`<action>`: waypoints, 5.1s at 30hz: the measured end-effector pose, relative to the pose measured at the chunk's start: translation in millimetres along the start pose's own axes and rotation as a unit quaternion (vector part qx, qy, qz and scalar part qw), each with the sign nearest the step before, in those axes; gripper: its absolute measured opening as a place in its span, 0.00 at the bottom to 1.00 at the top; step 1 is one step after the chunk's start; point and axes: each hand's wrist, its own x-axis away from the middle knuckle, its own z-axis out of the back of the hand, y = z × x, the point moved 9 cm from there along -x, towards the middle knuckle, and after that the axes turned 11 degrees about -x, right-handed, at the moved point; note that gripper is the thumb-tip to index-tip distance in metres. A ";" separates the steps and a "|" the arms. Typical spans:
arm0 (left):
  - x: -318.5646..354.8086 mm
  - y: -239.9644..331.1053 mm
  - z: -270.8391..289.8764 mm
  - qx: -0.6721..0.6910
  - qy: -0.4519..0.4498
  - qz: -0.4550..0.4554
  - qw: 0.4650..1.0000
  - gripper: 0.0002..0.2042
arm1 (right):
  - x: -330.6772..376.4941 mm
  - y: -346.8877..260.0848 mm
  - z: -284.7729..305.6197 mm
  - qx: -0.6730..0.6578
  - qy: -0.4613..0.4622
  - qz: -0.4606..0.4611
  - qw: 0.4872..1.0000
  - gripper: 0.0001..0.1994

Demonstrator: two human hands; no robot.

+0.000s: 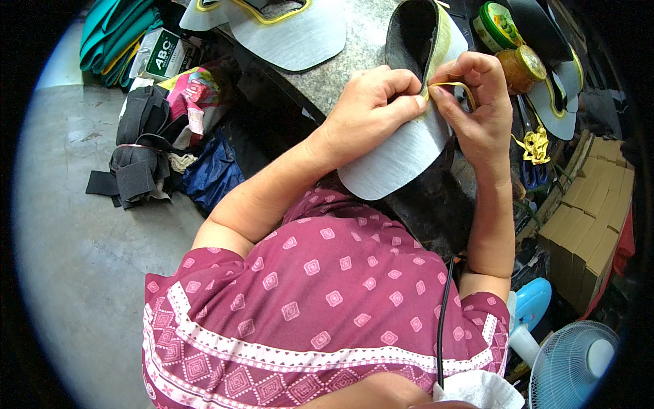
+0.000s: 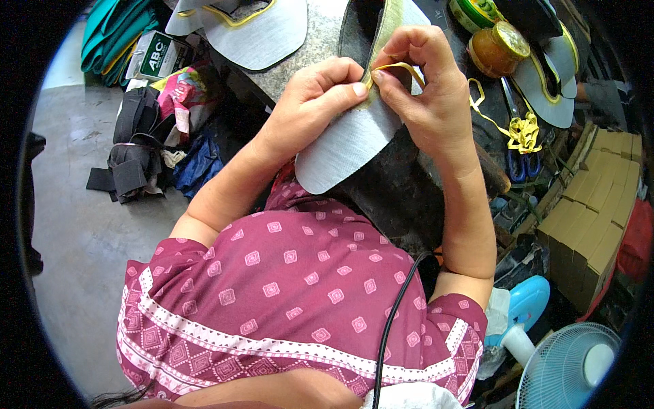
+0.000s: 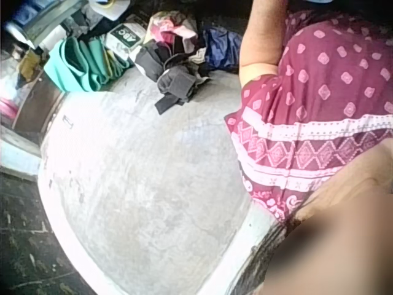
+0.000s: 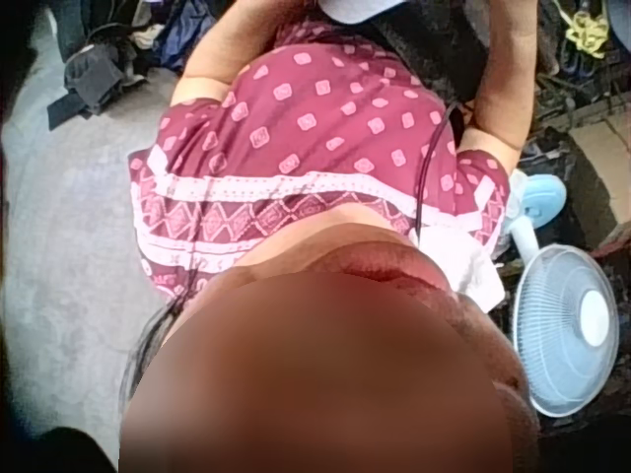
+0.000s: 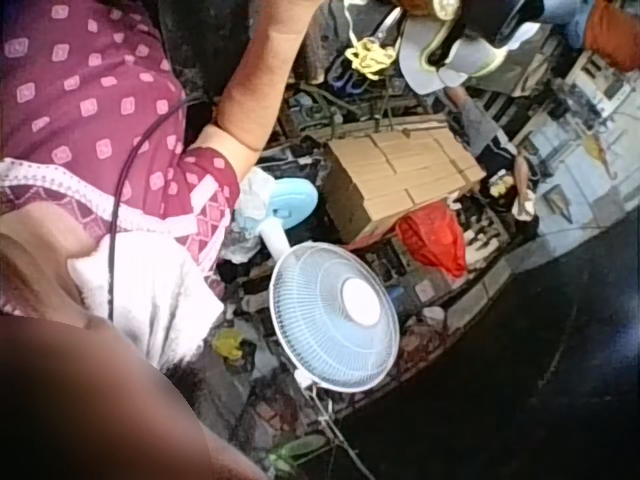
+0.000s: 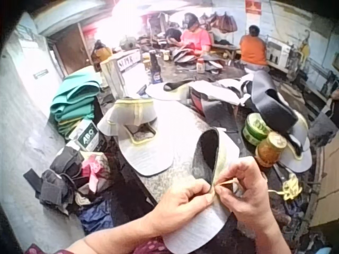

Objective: The person sews a yellow elastic band onto the edge of a white shoe upper using a needle and thread. They repeatedly pull the thread through the material, adjust the shoe part, and continue stitching along the perimeter.

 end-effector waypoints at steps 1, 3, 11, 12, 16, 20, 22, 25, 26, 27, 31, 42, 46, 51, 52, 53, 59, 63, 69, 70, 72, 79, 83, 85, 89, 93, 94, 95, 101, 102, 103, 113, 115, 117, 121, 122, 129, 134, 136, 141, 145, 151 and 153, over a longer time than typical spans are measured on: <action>-0.5 -2.3 1.0 0.022 0.008 0.015 1.000 0.11 | -0.1 1.1 -1.5 0.000 -0.007 -0.007 1.000 0.19; -0.4 -4.2 -0.5 0.039 -0.005 0.034 0.999 0.12 | -0.7 3.8 -0.5 -0.032 -0.001 -0.029 0.999 0.20; 13.8 -0.4 13.4 -0.060 -0.053 0.079 0.994 0.08 | -0.7 -6.0 8.7 -0.049 0.015 -0.049 0.997 0.20; 14.7 -1.0 13.5 -0.073 -0.067 0.086 0.991 0.08 | -0.8 -7.5 8.2 -0.049 0.011 -0.046 0.998 0.20; 10.8 12.0 15.9 -0.098 -0.065 0.025 0.993 0.11 | -1.8 -14.2 7.3 -0.036 0.004 -0.015 0.999 0.20; 9.4 15.0 14.5 -0.021 -0.074 0.028 0.997 0.14 | -2.8 -27.3 6.1 0.010 -0.020 0.055 0.998 0.19; 9.8 10.5 10.8 0.052 -0.088 0.065 0.993 0.15 | -2.0 -32.5 3.2 0.037 -0.042 0.084 0.995 0.19; 9.6 9.5 4.6 0.088 -0.120 0.083 0.985 0.16 | -1.8 -29.3 7.9 -0.027 -0.027 0.063 0.997 0.18; 9.4 8.9 3.7 0.080 -0.130 0.087 0.985 0.17 | -1.6 -29.2 9.1 -0.001 -0.018 0.065 0.998 0.17; 9.6 9.5 1.7 0.094 -0.146 0.088 0.981 0.16 | -1.3 -31.1 10.4 0.017 -0.010 0.075 0.997 0.17; 11.3 9.9 -1.2 0.117 -0.184 0.101 0.971 0.16 | -2.7 -35.7 10.8 0.071 -0.003 0.104 0.992 0.15; 5.6 12.0 -0.8 0.074 -0.128 0.080 0.986 0.11 | -2.1 -27.2 5.1 0.104 -0.020 0.067 0.992 0.16; 8.0 13.6 0.8 0.007 -0.124 0.061 0.990 0.09 | -1.9 -23.6 3.1 0.093 -0.057 0.041 0.993 0.18; 14.4 11.5 1.6 -0.017 -0.112 0.066 0.991 0.11 | 2.1 -23.0 -0.6 0.105 -0.117 0.004 0.988 0.20; 14.6 10.6 0.6 -0.014 -0.114 0.065 0.991 0.12 | 2.7 -23.2 -0.8 0.102 -0.123 -0.005 0.987 0.21; 14.4 10.1 -0.2 -0.008 -0.116 0.062 0.991 0.14 | 3.0 -25.6 -0.3 0.109 -0.122 0.000 0.987 0.21; 7.6 11.3 -0.3 0.029 -0.106 0.034 0.993 0.17 | 0.7 -36.8 2.9 0.115 -0.081 0.027 0.990 0.21; 10.4 12.2 -5.0 0.086 -0.151 0.060 0.983 0.19 | -2.4 -43.1 8.5 0.132 -0.046 0.068 0.988 0.20; 13.0 14.5 -10.0 0.125 -0.194 0.081 0.969 0.23 | -5.2 -33.2 17.0 0.073 -0.037 0.029 0.996 0.23; 12.6 15.2 -9.3 0.125 -0.192 0.077 0.970 0.23 | -4.7 -32.3 18.3 0.066 -0.033 0.023 0.997 0.23; 12.3 16.0 -8.6 0.126 -0.185 0.068 0.972 0.23 | -3.6 -35.4 21.2 0.080 -0.016 0.034 0.996 0.22; 11.2 14.5 -7.6 0.137 -0.142 0.054 0.979 0.21 | -2.8 -46.4 13.0 0.144 -0.035 0.069 0.987 0.23; 12.9 10.7 -9.9 0.146 -0.157 0.070 0.974 0.21 | -1.3 -51.1 5.8 0.218 -0.038 0.102 0.970 0.22; 12.9 13.0 -8.3 0.145 -0.152 0.059 0.976 0.21 | -0.5 -51.8 2.7 0.252 -0.043 0.112 0.960 0.21; 10.5 18.1 -4.5 0.213 -0.126 0.052 0.968 0.19 | 0.0 -55.1 -3.8 0.240 -0.040 0.156 0.957 0.21; 4.1 18.6 2.3 0.196 -0.112 0.050 0.973 0.13 | 2.0 -44.3 -8.1 0.166 -0.029 0.107 0.980 0.22; 3.6 15.3 4.1 0.157 -0.112 0.062 0.979 0.12 | 1.9 -41.4 -9.0 0.143 -0.037 0.091 0.985 0.22; 3.9 12.1 6.2 0.119 -0.104 0.073 0.985 0.11 | 1.1 -35.0 -6.7 0.120 -0.033 0.053 0.991 0.23; 5.7 8.4 7.3 -0.029 -0.070 0.050 0.996 0.12 | 1.1 -35.7 -2.1 0.150 -0.078 0.022 0.985 0.23; 4.8 10.2 7.6 -0.041 -0.058 0.036 0.997 0.13 | 2.0 -37.3 -1.4 0.148 -0.083 0.020 0.985 0.23; 4.4 11.1 8.6 -0.052 -0.046 0.028 0.997 0.13 | 2.7 -38.1 -1.5 0.144 -0.090 0.014 0.985 0.23; 11.9 14.2 -6.9 -0.001 -0.143 0.074 0.987 0.19 | -4.3 -40.6 16.2 0.161 0.003 0.093 0.983 0.21; 11.5 15.8 -6.8 0.015 -0.137 0.070 0.988 0.19 | -3.4 -39.8 16.8 0.163 0.013 0.107 0.981 0.20; 10.8 14.1 -7.9 0.019 -0.136 0.072 0.988 0.19 | -2.4 -40.5 18.2 0.160 0.025 0.119 0.980 0.20; 7.3 12.3 -8.0 0.011 -0.114 0.049 0.992 0.19 | 2.8 -45.8 14.1 0.049 0.001 0.145 0.988 0.19; 6.6 12.2 -8.2 0.011 -0.102 0.043 0.994 0.18 | 2.8 -44.8 12.6 0.031 -0.009 0.144 0.989 0.19; 10.3 15.1 -6.9 0.046 -0.070 0.022 0.996 0.18 | 0.7 -36.0 17.7 0.160 0.026 0.164 0.973 0.17; 11.0 14.4 -7.3 0.080 -0.078 0.032 0.993 0.19 | 2.6 -34.2 19.6 0.163 0.034 0.165 0.972 0.16; 10.8 14.2 -8.7 0.097 -0.084 0.033 0.991 0.19 | 2.6 -37.4 15.0 0.171 0.019 0.189 0.967 0.16; 9.2 14.8 -8.8 0.183 -0.110 0.036 0.976 0.20 | 0.8 -39.0 5.0 0.168 -0.005 0.203 0.965 0.15; 4.7 6.3 -5.7 0.206 -0.133 0.082 0.966 0.15 | 2.9 -29.4 -4.1 0.157 -0.029 0.131 0.978 0.16; -0.7 14.2 19.8 -0.040 0.011 0.003 0.999 0.10 | -1.3 -23.1 -3.8 0.078 -0.039 0.032 0.996 0.26; 2.6 15.4 20.8 -0.085 0.010 0.005 0.996 0.10 | 1.8 -24.2 -5.6 0.153 -0.067 -0.007 0.986 0.30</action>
